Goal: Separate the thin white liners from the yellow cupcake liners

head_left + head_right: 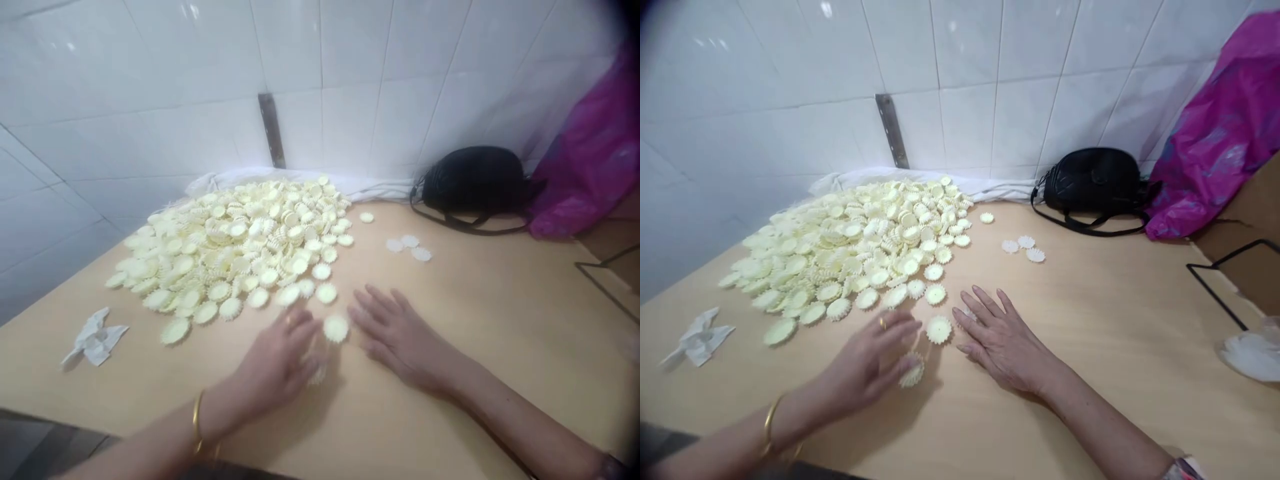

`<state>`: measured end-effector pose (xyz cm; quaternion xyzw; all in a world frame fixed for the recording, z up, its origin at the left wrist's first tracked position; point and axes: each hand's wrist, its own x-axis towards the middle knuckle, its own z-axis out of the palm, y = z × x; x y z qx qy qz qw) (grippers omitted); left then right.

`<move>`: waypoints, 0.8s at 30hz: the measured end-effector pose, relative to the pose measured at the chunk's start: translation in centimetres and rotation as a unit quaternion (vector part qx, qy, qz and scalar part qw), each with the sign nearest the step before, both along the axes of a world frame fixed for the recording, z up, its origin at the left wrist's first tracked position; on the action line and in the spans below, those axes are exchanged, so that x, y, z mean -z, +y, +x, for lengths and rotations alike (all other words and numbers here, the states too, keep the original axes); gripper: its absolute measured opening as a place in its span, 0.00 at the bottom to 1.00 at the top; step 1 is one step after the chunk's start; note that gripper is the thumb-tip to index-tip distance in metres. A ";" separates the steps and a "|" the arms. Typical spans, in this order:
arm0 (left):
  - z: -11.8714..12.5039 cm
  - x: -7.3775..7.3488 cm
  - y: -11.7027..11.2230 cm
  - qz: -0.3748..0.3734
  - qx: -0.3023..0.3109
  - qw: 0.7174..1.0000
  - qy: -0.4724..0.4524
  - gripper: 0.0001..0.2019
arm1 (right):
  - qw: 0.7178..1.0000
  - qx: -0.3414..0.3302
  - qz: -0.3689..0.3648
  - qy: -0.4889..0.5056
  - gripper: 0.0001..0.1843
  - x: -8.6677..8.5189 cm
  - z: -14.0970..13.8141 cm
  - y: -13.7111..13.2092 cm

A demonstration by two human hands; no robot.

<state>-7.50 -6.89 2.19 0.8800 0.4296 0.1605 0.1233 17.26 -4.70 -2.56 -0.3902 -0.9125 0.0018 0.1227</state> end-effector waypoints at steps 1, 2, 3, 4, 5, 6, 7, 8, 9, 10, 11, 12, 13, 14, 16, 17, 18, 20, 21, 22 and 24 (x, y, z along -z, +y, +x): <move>-0.3 0.8 -1.0 0.031 0.027 0.999 0.013 0.19 | 1.000 0.019 0.000 -0.010 0.27 0.5 0.6 0.5; -0.6 1.6 -1.7 0.062 0.039 0.997 0.031 0.22 | 0.999 0.041 0.001 -0.018 0.27 1.0 1.2 1.3; -0.8 2.4 -2.2 0.092 0.047 0.993 0.048 0.25 | 0.998 0.064 0.002 -0.026 0.27 1.4 2.0 2.2; -1.0 3.2 -2.4 0.110 0.050 0.990 0.066 0.28 | 0.996 0.088 0.004 -0.033 0.27 1.7 2.7 3.3; -1.1 4.0 -2.3 0.131 0.053 0.987 0.073 0.29 | 0.993 0.116 0.007 -0.038 0.28 2.0 3.5 4.4; -1.1 4.6 -2.1 0.153 0.055 0.984 0.077 0.29 | 0.989 0.144 0.009 -0.042 0.28 2.2 4.2 5.6; -1.0 5.1 -1.8 0.164 0.059 0.981 0.085 0.28 | 0.984 0.172 0.008 -0.045 0.29 2.3 4.9 6.8; -0.9 5.5 -1.4 0.171 0.063 0.979 0.091 0.27 | 0.979 0.199 0.005 -0.045 0.30 2.4 5.5 7.9; -0.6 5.6 -1.1 0.172 0.070 0.978 0.094 0.26 | 0.974 0.224 -0.001 -0.043 0.30 2.4 6.1 8.9; -0.2 5.5 -0.8 0.165 0.074 0.979 0.095 0.24 | 0.968 0.249 -0.004 -0.036 0.30 2.4 6.6 9.7; 0.3 5.3 -0.6 0.152 0.075 0.981 0.094 0.23 | 0.961 0.276 -0.002 -0.023 0.30 2.2 7.0 10.3; 0.9 4.9 -0.4 0.136 0.075 0.984 0.086 0.22 | 0.953 0.301 0.008 -0.004 0.29 1.9 7.3 10.7; 1.6 4.4 -0.2 0.111 0.065 0.988 0.082 0.21 | 0.946 0.324 0.025 0.021 0.28 1.6 7.4 10.8; 2.4 3.9 0.0 0.084 0.059 0.992 0.075 0.18 | 0.937 0.341 0.049 0.053 0.27 1.1 7.4 10.6; 3.9 2.9 0.7 0.050 0.061 0.996 0.046 0.11 | 0.928 0.339 0.094 0.121 0.24 -0.2 7.0 9.7; 4.7 2.6 1.2 0.046 0.072 0.996 0.039 0.09 | 0.927 0.326 0.102 0.152 0.22 -0.8 6.7 9.0; 5.2 2.3 1.7 0.046 0.083 0.995 0.036 0.08 | 0.933 0.305 0.090 0.170 0.19 -1.4 6.2 8.2; 6.0 1.9 2.5 0.046 0.088 0.995 0.032 0.10 | 0.944 0.264 0.055 0.191 0.16 -2.5 5.1 6.4; 6.0 1.7 2.7 0.042 0.084 0.995 0.031 0.11 | 0.947 0.249 0.034 0.202 0.15 -2.8 4.5 5.5; 5.9 1.5 2.8 0.042 0.079 0.995 0.032 0.12 | 0.948 0.235 0.014 0.214 0.15 -3.0 3.8 4.6; 4.9 1.4 2.5 0.056 0.062 0.996 0.040 0.11 | 0.950 0.213 -0.023 0.228 0.14 -2.8 2.6 3.0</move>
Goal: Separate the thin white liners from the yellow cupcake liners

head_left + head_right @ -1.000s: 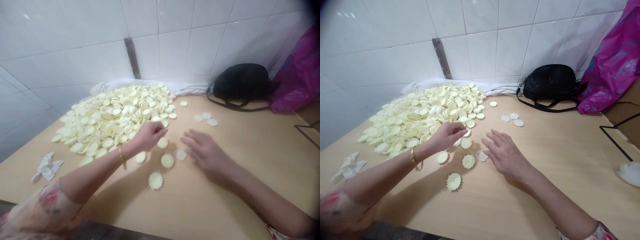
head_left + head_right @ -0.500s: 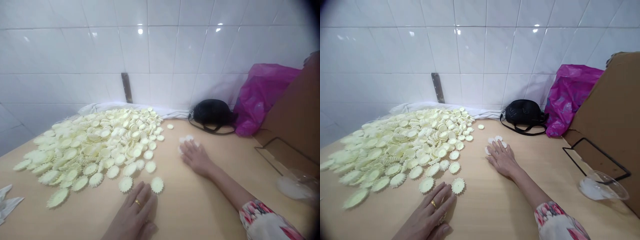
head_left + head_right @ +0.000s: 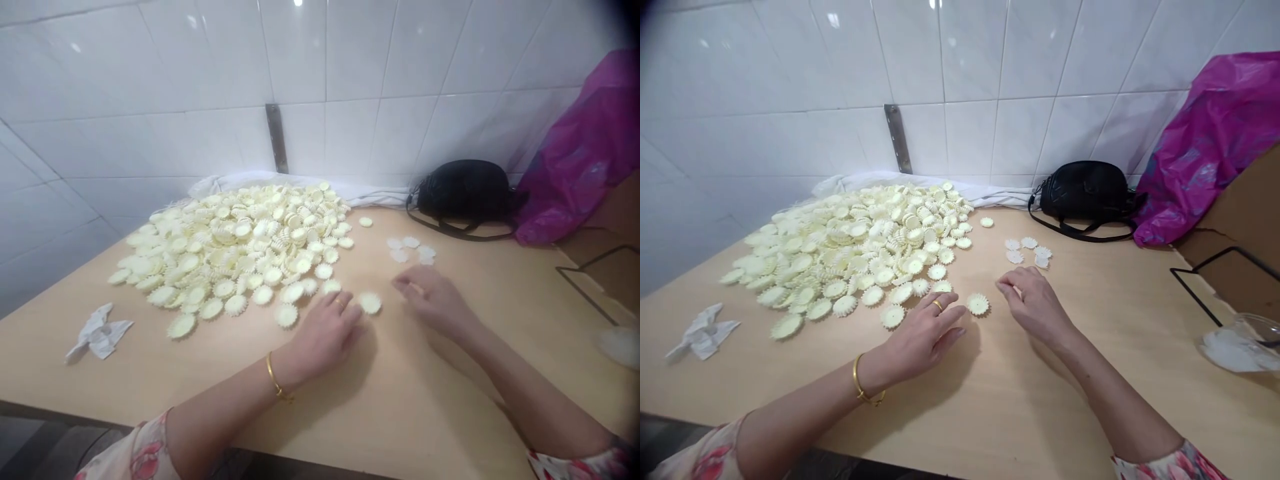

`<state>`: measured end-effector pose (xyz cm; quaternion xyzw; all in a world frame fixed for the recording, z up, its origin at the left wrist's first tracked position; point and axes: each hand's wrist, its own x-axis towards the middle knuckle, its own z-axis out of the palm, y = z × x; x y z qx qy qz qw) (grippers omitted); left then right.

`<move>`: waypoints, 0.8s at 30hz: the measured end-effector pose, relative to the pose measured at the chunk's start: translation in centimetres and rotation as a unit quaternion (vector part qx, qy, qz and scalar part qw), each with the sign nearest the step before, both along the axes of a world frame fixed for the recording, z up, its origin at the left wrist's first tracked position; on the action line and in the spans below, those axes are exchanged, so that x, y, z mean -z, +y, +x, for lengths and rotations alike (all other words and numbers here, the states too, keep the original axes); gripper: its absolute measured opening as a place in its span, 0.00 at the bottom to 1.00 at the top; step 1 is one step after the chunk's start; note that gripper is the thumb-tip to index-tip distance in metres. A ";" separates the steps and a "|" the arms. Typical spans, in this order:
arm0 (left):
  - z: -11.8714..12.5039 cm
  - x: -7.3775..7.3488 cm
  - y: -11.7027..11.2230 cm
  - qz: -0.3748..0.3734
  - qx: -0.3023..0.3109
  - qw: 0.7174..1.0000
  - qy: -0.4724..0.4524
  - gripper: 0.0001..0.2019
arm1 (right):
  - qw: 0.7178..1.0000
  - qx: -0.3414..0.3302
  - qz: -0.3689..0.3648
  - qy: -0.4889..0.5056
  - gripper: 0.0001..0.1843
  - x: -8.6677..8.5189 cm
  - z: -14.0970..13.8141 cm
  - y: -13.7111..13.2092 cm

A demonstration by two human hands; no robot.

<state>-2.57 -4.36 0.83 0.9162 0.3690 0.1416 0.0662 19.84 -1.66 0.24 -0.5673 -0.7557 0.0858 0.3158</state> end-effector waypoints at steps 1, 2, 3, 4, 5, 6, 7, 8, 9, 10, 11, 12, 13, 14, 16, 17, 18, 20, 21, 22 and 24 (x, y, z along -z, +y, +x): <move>-0.7 0.0 -0.3 0.013 -0.008 1.000 0.005 0.10 | 1.000 -0.010 -0.013 0.006 0.14 0.3 -0.6 -0.5; -1.5 0.1 -0.7 0.026 -0.015 0.999 0.009 0.10 | 1.000 -0.017 -0.025 0.007 0.14 0.7 -1.1 -0.8; -2.4 0.3 -1.1 0.034 -0.021 0.999 0.012 0.09 | 0.999 -0.022 -0.036 0.004 0.15 1.2 -1.5 -1.0; -3.3 0.6 -1.5 0.035 -0.024 0.999 0.012 0.09 | 0.999 -0.022 -0.044 -0.002 0.16 1.6 -1.9 -1.0; -4.0 0.9 -1.9 0.029 -0.029 0.999 0.007 0.10 | 0.998 -0.020 -0.051 -0.011 0.17 2.1 -2.2 -0.8; -4.7 1.2 -2.3 0.021 -0.034 0.999 0.001 0.10 | 0.998 -0.018 -0.058 -0.022 0.18 2.5 -2.5 -0.7; -5.1 1.4 -2.7 0.011 -0.038 0.999 -0.005 0.10 | 0.997 -0.015 -0.064 -0.030 0.19 2.8 -2.8 -0.5; -5.4 1.6 -3.0 0.001 -0.044 0.999 -0.009 0.10 | 0.997 -0.011 -0.069 -0.033 0.19 3.0 -3.1 -0.3; -5.4 1.8 -3.3 -0.008 -0.049 0.999 -0.010 0.09 | 0.997 -0.011 -0.075 -0.031 0.18 3.2 -3.4 -0.2; -5.3 1.9 -3.5 -0.018 -0.054 0.998 -0.010 0.09 | 0.996 -0.015 -0.082 -0.027 0.15 3.2 -3.6 -0.1; -5.0 2.0 -3.7 -0.028 -0.058 0.998 -0.008 0.08 | 0.996 -0.023 -0.088 -0.022 0.12 3.1 -3.8 -0.1; -4.6 2.0 -3.7 -0.037 -0.062 0.997 -0.006 0.07 | 0.995 -0.031 -0.093 -0.017 0.11 3.0 -4.0 -0.1; -4.2 2.0 -3.7 -0.044 -0.067 0.997 -0.003 0.06 | 0.995 -0.037 -0.095 -0.010 0.10 2.8 -4.1 -0.2; -3.9 1.9 -3.5 -0.050 -0.070 0.996 0.000 0.06 | 0.995 -0.041 -0.094 -0.004 0.11 2.6 -4.2 -0.3; -3.5 1.5 -2.9 -0.050 -0.093 0.994 0.002 0.04 | 0.995 -0.039 -0.087 0.011 0.12 2.3 -4.1 -0.4; -3.7 1.2 -2.5 -0.047 -0.118 0.992 -0.001 0.04 | 0.996 -0.036 -0.083 0.019 0.13 2.2 -4.0 -0.5; -4.0 0.9 -2.0 -0.044 -0.152 0.987 -0.005 0.05 | 0.996 -0.034 -0.082 0.028 0.13 2.1 -3.8 -0.6; -5.2 0.0 -0.9 -0.039 -0.239 0.970 -0.013 0.06 | 0.994 -0.027 -0.091 0.055 0.15 2.0 -3.5 -0.8; -6.0 -0.3 -0.4 -0.037 -0.282 0.959 -0.013 0.06 | 0.992 -0.018 -0.098 0.076 0.15 2.0 -3.4 -0.9; -6.8 -0.6 0.2 -0.032 -0.316 0.948 -0.008 0.06 | 0.989 -0.005 -0.106 0.101 0.16 1.9 -3.2 -1.1; -8.0 -0.7 0.9 0.001 -0.354 0.935 0.001 0.08 | 0.981 0.024 -0.117 0.152 0.17 1.9 -3.0 -1.2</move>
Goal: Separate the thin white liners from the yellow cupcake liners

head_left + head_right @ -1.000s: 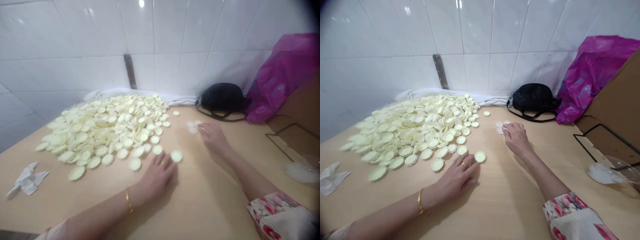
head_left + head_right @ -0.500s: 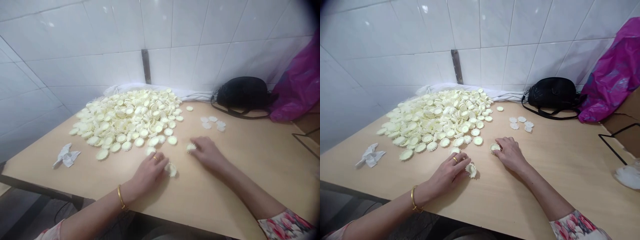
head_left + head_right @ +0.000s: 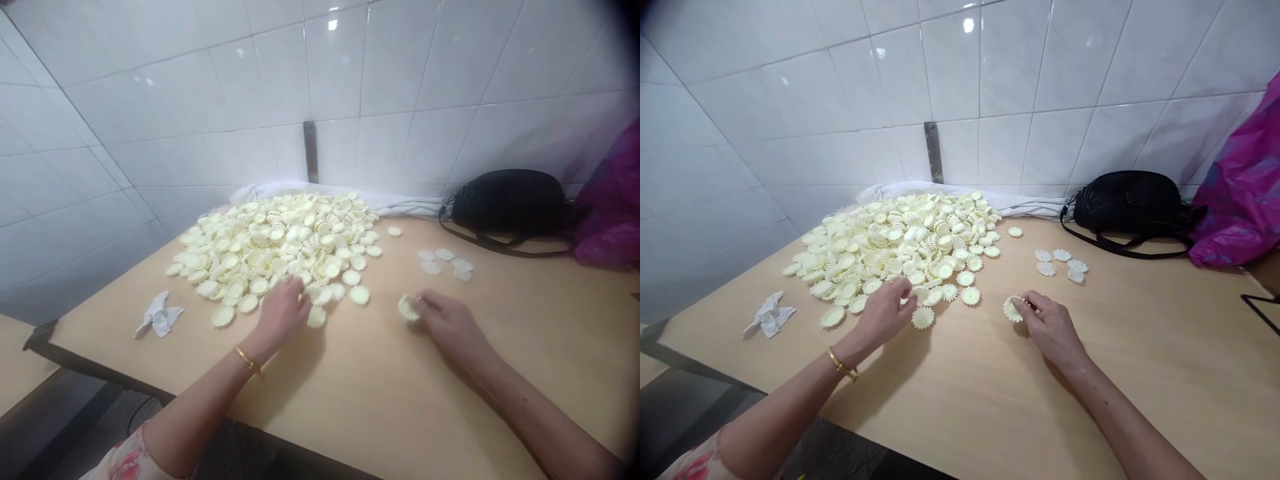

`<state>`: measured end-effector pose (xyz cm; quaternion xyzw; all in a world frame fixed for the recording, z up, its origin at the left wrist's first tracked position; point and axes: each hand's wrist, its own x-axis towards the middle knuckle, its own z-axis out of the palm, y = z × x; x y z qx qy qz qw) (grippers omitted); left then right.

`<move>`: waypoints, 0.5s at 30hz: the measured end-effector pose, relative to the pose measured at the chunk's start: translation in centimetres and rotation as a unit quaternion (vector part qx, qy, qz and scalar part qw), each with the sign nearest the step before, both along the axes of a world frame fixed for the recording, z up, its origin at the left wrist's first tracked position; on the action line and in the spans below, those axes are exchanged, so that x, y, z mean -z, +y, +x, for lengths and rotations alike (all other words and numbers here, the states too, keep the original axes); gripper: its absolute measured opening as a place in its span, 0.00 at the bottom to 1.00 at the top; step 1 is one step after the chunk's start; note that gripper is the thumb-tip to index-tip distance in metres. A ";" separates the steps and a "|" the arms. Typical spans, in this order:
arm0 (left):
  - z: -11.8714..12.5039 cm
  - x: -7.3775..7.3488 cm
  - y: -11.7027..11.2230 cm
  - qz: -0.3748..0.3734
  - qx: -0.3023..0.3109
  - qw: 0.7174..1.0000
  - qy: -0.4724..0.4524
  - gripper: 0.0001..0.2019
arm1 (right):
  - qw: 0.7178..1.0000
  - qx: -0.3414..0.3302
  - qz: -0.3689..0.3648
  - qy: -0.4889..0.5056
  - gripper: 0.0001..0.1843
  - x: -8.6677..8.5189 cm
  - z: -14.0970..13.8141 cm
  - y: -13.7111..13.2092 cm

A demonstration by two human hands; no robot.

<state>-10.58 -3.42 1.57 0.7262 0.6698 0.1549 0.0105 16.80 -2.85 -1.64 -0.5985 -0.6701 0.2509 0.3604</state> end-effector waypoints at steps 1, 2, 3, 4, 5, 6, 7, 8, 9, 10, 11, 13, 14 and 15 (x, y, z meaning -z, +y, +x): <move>-0.3 0.1 0.2 0.030 0.003 0.999 0.012 0.12 | 1.000 0.015 -0.002 0.017 0.18 0.0 0.1 0.0; -0.2 0.4 0.2 0.063 0.022 0.998 0.023 0.17 | 0.999 0.025 -0.004 0.028 0.18 -0.1 0.1 0.0; 0.1 0.7 0.1 0.089 0.055 0.994 0.034 0.21 | 0.999 0.032 -0.006 0.036 0.18 -0.1 0.1 0.0; 0.7 1.1 -0.2 0.104 0.103 0.988 0.047 0.23 | 0.998 0.035 -0.010 0.041 0.18 -0.1 0.2 0.0; 1.5 1.5 -0.4 0.107 0.158 0.980 0.061 0.23 | 0.998 0.035 -0.016 0.047 0.18 -0.1 0.1 0.0; 2.4 2.0 -0.6 0.101 0.220 0.967 0.076 0.22 | 0.998 0.032 -0.021 0.054 0.18 -0.2 0.1 0.0; 3.2 2.3 -0.6 0.090 0.273 0.954 0.089 0.21 | 0.998 0.025 -0.024 0.061 0.19 -0.2 0.0 -0.1; 3.9 2.6 -0.6 0.082 0.308 0.943 0.096 0.21 | 0.997 0.017 -0.027 0.067 0.19 -0.3 -0.1 -0.2; 4.5 2.8 -0.4 0.073 0.328 0.937 0.099 0.20 | 0.997 0.011 -0.027 0.071 0.18 -0.4 -0.2 -0.3; 4.8 2.8 -0.1 0.067 0.332 0.935 0.100 0.20 | 0.997 0.011 -0.029 0.073 0.17 -0.4 -0.4 -0.4; 4.8 2.8 0.3 0.063 0.327 0.938 0.100 0.19 | 0.997 0.015 -0.032 0.074 0.16 -0.5 -0.5 -0.5; 4.2 2.5 1.3 0.062 0.309 0.944 0.101 0.17 | 0.996 0.028 -0.037 0.078 0.14 -0.7 -0.7 -0.8; 3.6 2.4 1.9 0.065 0.303 0.945 0.104 0.16 | 0.995 0.031 -0.038 0.082 0.14 -0.8 -0.8 -0.9; 3.0 2.2 2.4 0.069 0.302 0.945 0.107 0.16 | 0.995 0.029 -0.041 0.086 0.14 -0.9 -0.8 -0.9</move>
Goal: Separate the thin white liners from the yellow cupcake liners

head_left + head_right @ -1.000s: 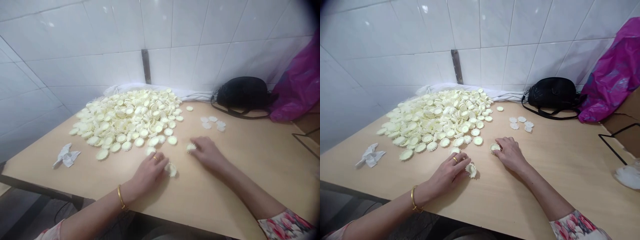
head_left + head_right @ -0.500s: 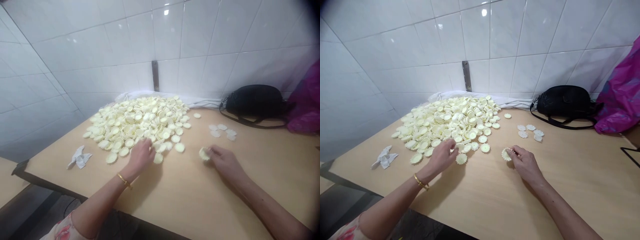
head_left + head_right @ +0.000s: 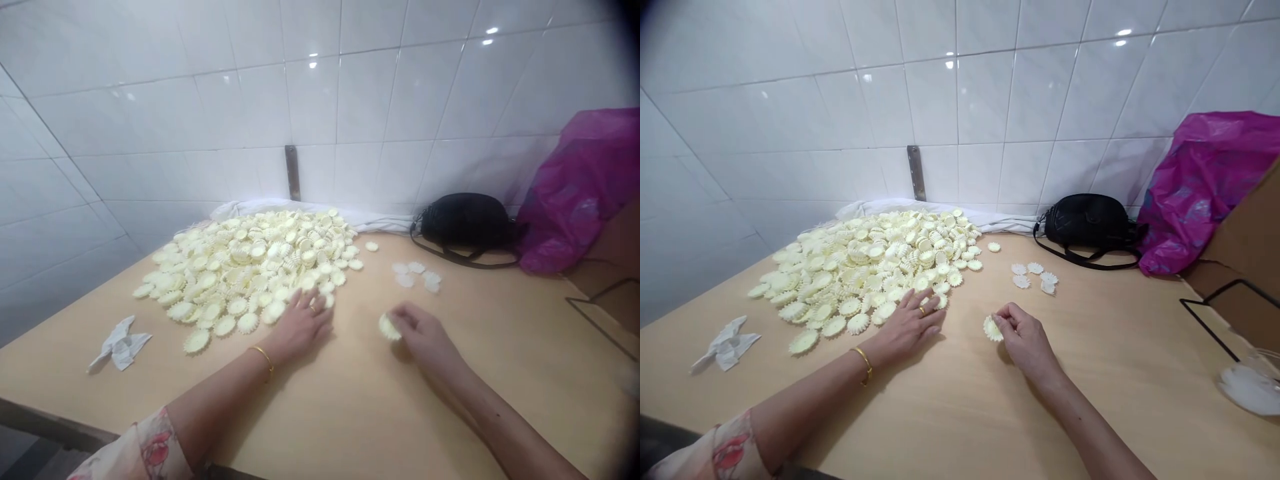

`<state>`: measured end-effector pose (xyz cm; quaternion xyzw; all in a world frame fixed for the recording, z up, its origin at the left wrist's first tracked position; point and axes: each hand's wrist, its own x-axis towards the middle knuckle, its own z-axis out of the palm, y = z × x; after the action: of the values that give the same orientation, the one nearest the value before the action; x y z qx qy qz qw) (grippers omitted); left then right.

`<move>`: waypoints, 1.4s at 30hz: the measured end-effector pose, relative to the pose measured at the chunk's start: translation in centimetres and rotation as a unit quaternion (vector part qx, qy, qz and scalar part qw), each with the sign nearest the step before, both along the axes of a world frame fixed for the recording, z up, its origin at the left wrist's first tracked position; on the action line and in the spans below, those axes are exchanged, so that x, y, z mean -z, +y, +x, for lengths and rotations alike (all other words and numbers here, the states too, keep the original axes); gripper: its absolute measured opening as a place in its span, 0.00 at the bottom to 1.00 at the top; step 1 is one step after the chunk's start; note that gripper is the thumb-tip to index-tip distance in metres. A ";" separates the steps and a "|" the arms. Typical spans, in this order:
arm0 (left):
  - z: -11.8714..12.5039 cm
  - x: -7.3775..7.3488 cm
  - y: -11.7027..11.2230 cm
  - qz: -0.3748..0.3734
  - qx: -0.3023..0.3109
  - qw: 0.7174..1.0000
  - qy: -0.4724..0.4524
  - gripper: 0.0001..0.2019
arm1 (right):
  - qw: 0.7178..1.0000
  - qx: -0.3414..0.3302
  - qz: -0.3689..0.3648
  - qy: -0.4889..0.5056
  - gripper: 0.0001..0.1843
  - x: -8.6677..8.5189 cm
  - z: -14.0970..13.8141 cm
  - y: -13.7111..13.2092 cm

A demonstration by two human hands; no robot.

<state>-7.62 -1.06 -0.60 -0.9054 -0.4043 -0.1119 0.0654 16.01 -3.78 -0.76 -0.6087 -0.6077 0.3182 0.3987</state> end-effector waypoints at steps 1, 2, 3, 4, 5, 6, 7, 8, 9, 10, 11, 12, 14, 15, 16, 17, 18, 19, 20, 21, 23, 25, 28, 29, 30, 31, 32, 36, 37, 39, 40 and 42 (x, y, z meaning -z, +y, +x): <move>-0.6 -0.2 0.5 0.006 -0.001 1.000 0.001 0.15 | 1.000 -0.003 -0.005 0.005 0.14 0.0 0.0 0.0; -1.3 -0.3 0.9 0.010 -0.001 1.000 0.003 0.15 | 1.000 -0.004 -0.009 0.009 0.14 0.0 0.0 0.1; -1.8 -0.3 1.3 0.017 -0.002 1.000 0.004 0.15 | 1.000 -0.004 -0.015 0.010 0.14 0.0 0.1 0.2; -2.2 -0.4 1.5 0.024 -0.007 1.000 0.007 0.15 | 1.000 -0.003 -0.020 0.011 0.14 0.1 0.1 0.3; -2.4 -0.3 1.7 0.032 -0.012 0.999 0.012 0.15 | 1.000 0.001 -0.021 0.010 0.14 0.2 0.1 0.5; -2.5 -0.3 1.8 0.043 -0.018 0.999 0.016 0.15 | 1.000 0.002 -0.018 0.010 0.14 0.4 0.1 0.6; -2.4 -0.2 1.7 0.055 -0.025 0.998 0.021 0.14 | 1.000 0.001 -0.014 0.008 0.13 0.6 0.0 0.8; -2.1 -0.1 1.5 0.066 -0.031 0.997 0.025 0.13 | 1.000 -0.003 -0.010 0.007 0.13 0.7 0.0 0.9; -1.7 0.0 1.2 0.076 -0.034 0.996 0.029 0.12 | 1.000 -0.008 -0.006 0.007 0.13 0.9 -0.1 1.1; -1.2 0.0 0.8 0.082 -0.034 0.996 0.032 0.12 | 1.000 -0.012 -0.003 0.008 0.13 1.0 -0.2 1.3; -0.5 0.0 0.5 0.085 -0.028 0.995 0.035 0.12 | 1.000 -0.014 -0.001 0.008 0.13 1.1 -0.3 1.5; 0.4 0.0 0.3 0.085 -0.014 0.996 0.039 0.12 | 1.000 -0.014 0.003 0.007 0.13 1.1 -0.3 1.7; 2.4 -0.1 0.5 0.087 0.015 0.995 0.037 0.11 | 1.000 -0.004 0.020 0.001 0.14 1.0 -0.3 2.1; 3.5 -0.2 0.9 0.087 0.026 0.995 0.034 0.10 | 0.999 0.007 0.033 -0.004 0.14 0.9 -0.2 2.3; 4.7 -0.3 1.7 0.090 0.039 0.995 0.033 0.09 | 0.999 0.020 0.046 -0.010 0.14 0.8 0.0 2.5; 5.9 -0.4 2.7 0.095 0.047 0.994 0.033 0.09 | 0.998 0.035 0.059 -0.014 0.14 0.7 0.3 2.6; 7.1 -0.4 3.9 0.098 0.047 0.993 0.034 0.09 | 0.996 0.049 0.071 -0.016 0.14 0.6 0.6 2.7; 8.3 -0.4 5.4 0.101 0.041 0.993 0.037 0.10 | 0.995 0.062 0.082 -0.016 0.14 0.6 0.9 2.7; 9.4 -0.4 6.9 0.103 0.029 0.993 0.042 0.11 | 0.993 0.074 0.092 -0.015 0.14 0.6 1.3 2.7; 10.4 -0.2 8.5 0.104 0.016 0.993 0.050 0.12 | 0.992 0.081 0.100 -0.016 0.15 0.7 1.6 2.6; 11.8 0.3 11.5 0.104 0.009 0.993 0.060 0.12 | 0.990 0.092 0.105 -0.019 0.16 0.9 2.3 2.3; 12.5 0.8 14.1 0.097 0.005 0.992 0.076 0.11 | 0.991 0.095 0.094 -0.024 0.17 1.2 2.7 2.0; 12.9 1.3 16.9 0.096 -0.018 0.991 0.087 0.12 | 0.991 0.092 0.092 -0.028 0.17 1.2 2.9 1.9; 13.0 1.2 17.6 0.099 -0.025 0.991 0.086 0.13 | 0.991 0.089 0.099 -0.032 0.17 1.2 2.9 1.9; 13.3 1.1 18.3 0.103 -0.030 0.991 0.083 0.13 | 0.990 0.087 0.106 -0.036 0.17 1.1 2.9 2.0; 13.6 1.0 18.9 0.107 -0.030 0.991 0.080 0.14 | 0.989 0.085 0.110 -0.040 0.17 1.1 2.9 2.1; 14.0 0.8 19.6 0.109 -0.027 0.991 0.077 0.14 | 0.989 0.083 0.111 -0.044 0.17 1.0 2.9 2.3; 15.8 0.0 21.3 0.086 -0.020 0.993 0.079 0.14 | 0.992 0.082 0.077 -0.056 0.18 1.2 3.2 2.8; 16.0 -0.3 21.4 0.074 -0.024 0.994 0.079 0.14 | 0.992 0.084 0.070 -0.063 0.18 1.2 3.4 2.9; 16.2 -1.0 20.6 0.056 -0.027 0.995 0.075 0.12 | 0.990 0.095 0.064 -0.081 0.18 1.3 4.0 3.0; 16.0 -1.5 19.6 0.052 -0.022 0.996 0.067 0.13 | 0.988 0.106 0.066 -0.088 0.17 1.3 4.4 3.1; 15.4 -2.5 16.5 0.045 -0.008 0.998 0.048 0.13 | 0.985 0.134 0.064 -0.091 0.16 1.4 5.0 3.4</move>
<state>7.75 15.40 1.91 -0.9027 -0.4024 -0.0853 0.1261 21.04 -0.42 -2.18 -0.6844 -0.5732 0.1653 0.4192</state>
